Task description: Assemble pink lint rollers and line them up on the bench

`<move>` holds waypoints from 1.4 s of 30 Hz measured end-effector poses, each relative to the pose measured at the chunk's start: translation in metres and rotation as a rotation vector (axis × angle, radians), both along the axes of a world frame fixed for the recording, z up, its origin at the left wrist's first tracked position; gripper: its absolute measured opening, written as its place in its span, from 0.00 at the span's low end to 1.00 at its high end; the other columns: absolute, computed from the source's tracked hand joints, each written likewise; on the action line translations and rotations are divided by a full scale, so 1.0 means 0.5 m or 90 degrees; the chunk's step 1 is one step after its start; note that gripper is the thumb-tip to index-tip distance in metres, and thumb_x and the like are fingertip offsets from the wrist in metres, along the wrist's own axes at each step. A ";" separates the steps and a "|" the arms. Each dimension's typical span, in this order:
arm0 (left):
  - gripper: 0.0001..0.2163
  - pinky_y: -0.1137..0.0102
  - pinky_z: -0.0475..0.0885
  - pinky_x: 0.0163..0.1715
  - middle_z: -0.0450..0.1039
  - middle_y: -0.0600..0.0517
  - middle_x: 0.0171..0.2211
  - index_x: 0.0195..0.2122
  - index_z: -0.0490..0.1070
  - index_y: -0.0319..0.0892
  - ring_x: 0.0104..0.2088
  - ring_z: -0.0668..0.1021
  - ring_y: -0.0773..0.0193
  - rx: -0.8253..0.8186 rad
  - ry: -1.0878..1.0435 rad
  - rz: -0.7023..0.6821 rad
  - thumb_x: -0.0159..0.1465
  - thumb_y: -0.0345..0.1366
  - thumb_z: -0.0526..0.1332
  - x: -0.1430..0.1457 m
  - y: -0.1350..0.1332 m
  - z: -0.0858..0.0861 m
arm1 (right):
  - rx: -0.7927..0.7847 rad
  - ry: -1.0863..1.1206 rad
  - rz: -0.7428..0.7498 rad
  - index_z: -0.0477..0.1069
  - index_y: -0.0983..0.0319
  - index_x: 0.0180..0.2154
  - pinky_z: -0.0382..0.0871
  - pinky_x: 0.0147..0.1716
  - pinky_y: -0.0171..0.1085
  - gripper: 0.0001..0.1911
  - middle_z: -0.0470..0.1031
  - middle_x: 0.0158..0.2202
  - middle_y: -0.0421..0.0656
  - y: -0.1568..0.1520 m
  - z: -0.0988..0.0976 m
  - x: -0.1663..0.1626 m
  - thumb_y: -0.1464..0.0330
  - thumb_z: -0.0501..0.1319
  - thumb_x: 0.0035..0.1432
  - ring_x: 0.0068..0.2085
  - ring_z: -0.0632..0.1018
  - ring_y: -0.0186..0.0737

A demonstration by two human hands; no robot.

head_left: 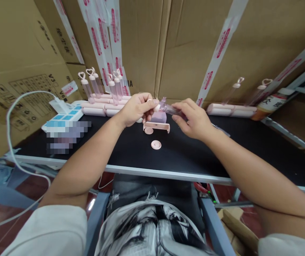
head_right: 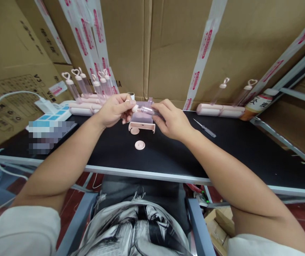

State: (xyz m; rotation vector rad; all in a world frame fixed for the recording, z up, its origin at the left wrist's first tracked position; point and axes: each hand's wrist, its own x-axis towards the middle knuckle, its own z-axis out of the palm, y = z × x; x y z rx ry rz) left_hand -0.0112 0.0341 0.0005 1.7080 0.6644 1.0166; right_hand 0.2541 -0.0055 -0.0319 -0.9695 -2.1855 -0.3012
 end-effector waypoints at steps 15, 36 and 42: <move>0.35 0.74 0.74 0.19 0.77 0.54 0.24 0.41 0.73 0.41 0.20 0.80 0.66 0.005 0.116 -0.068 0.52 0.69 0.77 0.010 0.013 -0.025 | -0.033 -0.158 -0.088 0.76 0.59 0.65 0.65 0.35 0.42 0.23 0.82 0.49 0.51 -0.016 0.010 -0.010 0.58 0.58 0.76 0.42 0.82 0.51; 0.36 0.73 0.59 0.21 0.66 0.55 0.18 0.25 0.69 0.41 0.19 0.65 0.71 0.233 0.210 -0.007 0.62 0.75 0.62 0.030 0.016 -0.044 | -0.154 -0.161 -0.134 0.74 0.61 0.62 0.57 0.34 0.40 0.21 0.85 0.50 0.53 -0.037 0.013 -0.033 0.60 0.56 0.76 0.41 0.82 0.51; 0.31 0.73 0.64 0.25 0.73 0.53 0.24 0.37 0.80 0.38 0.23 0.73 0.69 0.300 0.262 -0.056 0.68 0.67 0.63 0.016 0.009 -0.038 | -0.441 0.030 0.194 0.74 0.62 0.44 0.64 0.34 0.36 0.23 0.77 0.32 0.41 -0.001 0.016 -0.006 0.48 0.57 0.76 0.31 0.73 0.36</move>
